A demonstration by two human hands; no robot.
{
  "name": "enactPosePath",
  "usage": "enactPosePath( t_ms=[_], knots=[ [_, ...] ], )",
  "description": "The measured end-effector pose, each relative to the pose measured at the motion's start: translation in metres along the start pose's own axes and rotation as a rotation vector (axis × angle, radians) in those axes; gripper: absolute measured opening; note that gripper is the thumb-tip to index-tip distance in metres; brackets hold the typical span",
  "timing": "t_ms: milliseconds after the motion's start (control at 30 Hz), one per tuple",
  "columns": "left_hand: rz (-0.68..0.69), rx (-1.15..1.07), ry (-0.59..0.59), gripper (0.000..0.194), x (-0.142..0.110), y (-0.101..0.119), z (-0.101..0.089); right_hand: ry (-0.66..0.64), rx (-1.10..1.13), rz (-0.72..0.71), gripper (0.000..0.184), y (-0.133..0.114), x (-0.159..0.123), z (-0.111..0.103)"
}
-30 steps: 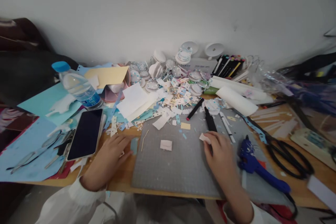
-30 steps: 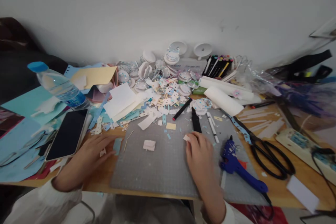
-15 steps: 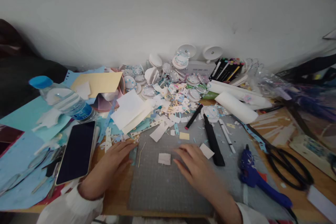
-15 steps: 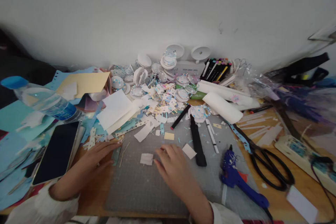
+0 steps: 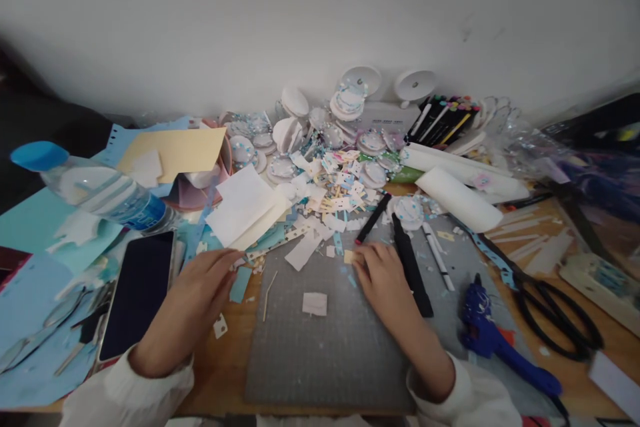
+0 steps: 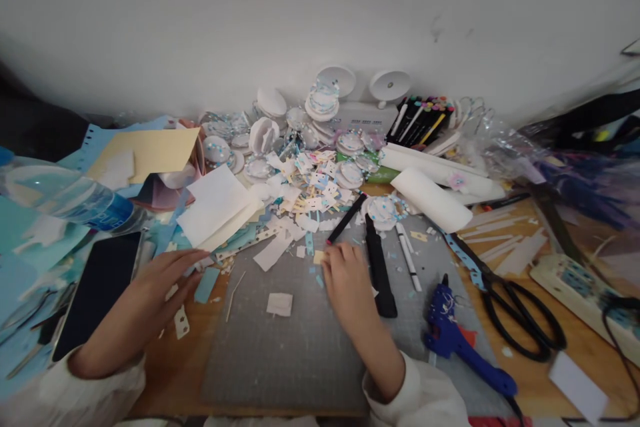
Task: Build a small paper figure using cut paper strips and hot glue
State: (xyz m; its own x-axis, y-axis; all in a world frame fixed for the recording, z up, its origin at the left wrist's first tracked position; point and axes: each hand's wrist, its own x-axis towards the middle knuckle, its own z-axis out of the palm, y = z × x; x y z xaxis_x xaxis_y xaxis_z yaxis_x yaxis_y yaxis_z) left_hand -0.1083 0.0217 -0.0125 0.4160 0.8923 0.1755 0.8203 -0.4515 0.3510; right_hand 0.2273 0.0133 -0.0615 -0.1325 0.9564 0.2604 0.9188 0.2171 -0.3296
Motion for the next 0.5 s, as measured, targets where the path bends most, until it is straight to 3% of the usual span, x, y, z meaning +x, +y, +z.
enactPosePath(
  t_ms=[100,267,400,500],
  knots=[
    [0.043,0.036,0.085,0.032,0.001,0.012,-0.004,0.006,0.044,0.047,0.012,0.004,0.0,0.003],
    [0.072,-0.07,0.105,0.033,-0.007,0.036,-0.002,0.008,0.169,0.076,0.015,0.002,0.0,-0.001],
    [0.031,-0.274,0.132,0.031,-0.015,0.059,0.005,-0.024,0.321,0.061,0.016,-0.02,-0.011,-0.02],
    [-0.034,-0.543,0.053,0.028,-0.016,0.081,0.015,-0.067,0.485,0.068,0.013,-0.048,-0.027,-0.034]
  ],
)
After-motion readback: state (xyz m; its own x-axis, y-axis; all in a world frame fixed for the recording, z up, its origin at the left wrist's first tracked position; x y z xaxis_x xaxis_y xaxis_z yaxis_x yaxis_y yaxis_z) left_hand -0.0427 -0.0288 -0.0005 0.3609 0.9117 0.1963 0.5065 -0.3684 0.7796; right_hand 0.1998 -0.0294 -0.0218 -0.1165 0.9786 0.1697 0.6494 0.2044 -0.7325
